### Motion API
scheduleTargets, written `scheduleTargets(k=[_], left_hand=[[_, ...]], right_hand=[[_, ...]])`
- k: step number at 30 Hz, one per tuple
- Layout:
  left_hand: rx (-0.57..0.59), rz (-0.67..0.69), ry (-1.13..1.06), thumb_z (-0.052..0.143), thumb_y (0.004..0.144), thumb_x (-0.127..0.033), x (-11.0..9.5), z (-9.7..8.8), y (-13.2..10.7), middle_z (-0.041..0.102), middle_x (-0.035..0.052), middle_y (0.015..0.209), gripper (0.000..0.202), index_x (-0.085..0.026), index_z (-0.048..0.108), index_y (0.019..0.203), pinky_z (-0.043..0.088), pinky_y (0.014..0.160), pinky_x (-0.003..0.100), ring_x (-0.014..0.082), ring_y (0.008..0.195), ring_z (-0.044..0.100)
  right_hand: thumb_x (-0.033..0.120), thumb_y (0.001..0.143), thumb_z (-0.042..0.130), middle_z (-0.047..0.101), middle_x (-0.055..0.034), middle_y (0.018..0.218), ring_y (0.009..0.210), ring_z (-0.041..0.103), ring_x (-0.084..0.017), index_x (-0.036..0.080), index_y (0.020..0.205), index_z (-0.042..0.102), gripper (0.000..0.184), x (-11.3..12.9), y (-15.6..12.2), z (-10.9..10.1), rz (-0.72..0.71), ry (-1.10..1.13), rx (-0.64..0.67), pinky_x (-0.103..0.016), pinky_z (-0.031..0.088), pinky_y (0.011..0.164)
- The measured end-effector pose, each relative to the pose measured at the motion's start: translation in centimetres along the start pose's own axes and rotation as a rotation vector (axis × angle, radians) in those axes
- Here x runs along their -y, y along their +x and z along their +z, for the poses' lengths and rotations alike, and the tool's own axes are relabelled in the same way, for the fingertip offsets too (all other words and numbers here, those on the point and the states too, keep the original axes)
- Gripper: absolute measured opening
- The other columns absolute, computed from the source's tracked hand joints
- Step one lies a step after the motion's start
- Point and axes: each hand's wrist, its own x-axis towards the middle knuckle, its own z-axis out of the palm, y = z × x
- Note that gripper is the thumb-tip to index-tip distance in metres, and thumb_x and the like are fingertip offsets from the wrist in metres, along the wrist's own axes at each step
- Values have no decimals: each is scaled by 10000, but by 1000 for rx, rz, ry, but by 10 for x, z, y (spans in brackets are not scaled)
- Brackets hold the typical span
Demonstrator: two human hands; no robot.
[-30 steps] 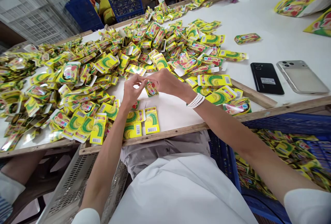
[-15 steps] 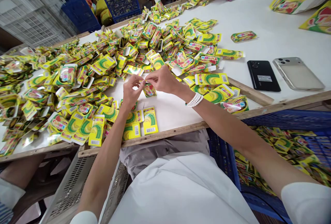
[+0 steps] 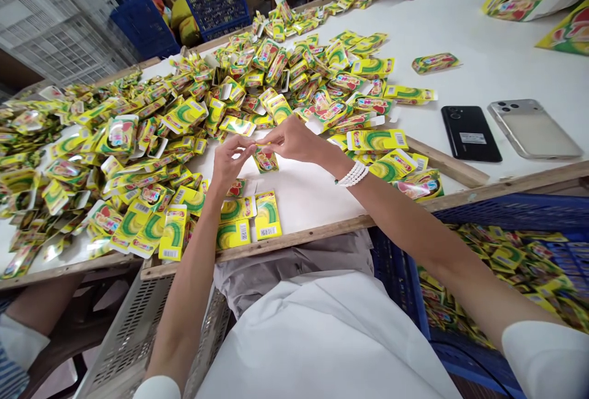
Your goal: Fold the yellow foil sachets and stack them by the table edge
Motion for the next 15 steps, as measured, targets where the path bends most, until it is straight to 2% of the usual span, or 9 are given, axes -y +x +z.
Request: scheduleTargets(k=[6,12,15], left_hand=[[73,-41,-27,911,748,-679,6,-7,2,833,101,1138,522,-203,792,929,604,809,298,228,1050,773],[106,30,52,891,822,-586,7,-12,1,846,97,1106,395,-220,834,958,627,844,318,205,969,785],[98,81,102,860,848,-620,8,-10,1,848,93,1070,408,-219,831,919,636,863,335,203,934,786]], right_hand=[[212,881,704,774,-90,834,815,566,-206,176,1041,888,246,-3,2,7,93,-84,-50,-367,367,843],[171,898,642,817,-113,960,898,667,-255,212,1087,896,320,14,1,-2,121,-204,54,-387,416,866],[164,930,631,825,-144,1088,999,697,-283,201,1152,886,340,24,-1,-4,117,-263,94,-391,439,876]])
